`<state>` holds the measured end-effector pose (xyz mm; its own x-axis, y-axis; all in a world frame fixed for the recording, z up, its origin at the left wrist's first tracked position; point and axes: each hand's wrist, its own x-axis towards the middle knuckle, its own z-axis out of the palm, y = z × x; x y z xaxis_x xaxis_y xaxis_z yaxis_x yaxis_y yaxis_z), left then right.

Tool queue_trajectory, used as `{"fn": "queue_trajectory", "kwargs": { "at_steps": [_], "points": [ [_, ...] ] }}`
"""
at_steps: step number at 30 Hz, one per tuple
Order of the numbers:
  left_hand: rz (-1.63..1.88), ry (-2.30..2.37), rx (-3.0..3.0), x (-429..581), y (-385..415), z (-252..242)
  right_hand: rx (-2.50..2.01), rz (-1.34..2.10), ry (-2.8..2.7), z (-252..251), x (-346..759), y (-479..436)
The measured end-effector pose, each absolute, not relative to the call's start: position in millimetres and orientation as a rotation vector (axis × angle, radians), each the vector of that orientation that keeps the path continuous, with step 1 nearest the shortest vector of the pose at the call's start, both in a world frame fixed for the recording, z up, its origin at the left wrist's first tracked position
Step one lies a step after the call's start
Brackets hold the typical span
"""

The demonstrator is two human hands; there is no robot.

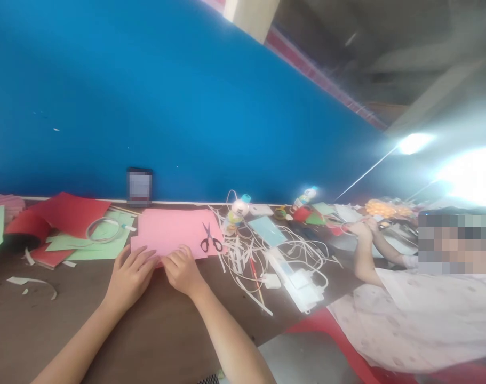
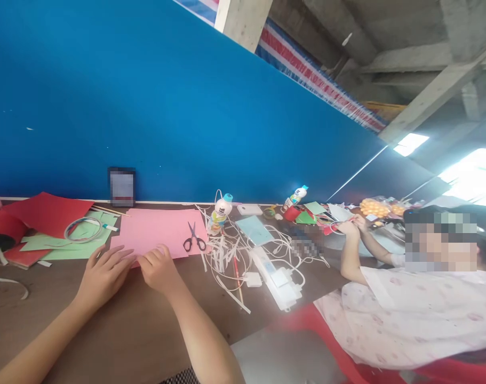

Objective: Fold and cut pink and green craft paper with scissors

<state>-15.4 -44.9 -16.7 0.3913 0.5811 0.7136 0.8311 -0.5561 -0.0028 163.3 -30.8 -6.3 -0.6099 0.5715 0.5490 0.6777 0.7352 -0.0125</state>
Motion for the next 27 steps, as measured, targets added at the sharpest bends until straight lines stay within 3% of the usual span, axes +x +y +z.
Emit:
{"fn": "queue_trajectory", "kwargs": {
  "at_steps": [12, 20, 27],
  "points": [
    [-0.988, -1.284, -2.252, -19, -39, -25, -0.984, -0.276, -2.372, -8, 164, -23],
    [-1.198, -1.503, -1.980, -35, -33, -19, -1.089, -0.269, -2.317, -3, 192, -12],
    [-1.063, -1.469, -2.116, -13, -41, -17, -1.072, -0.269, -2.325, -7, 188, -11]
  ]
}}
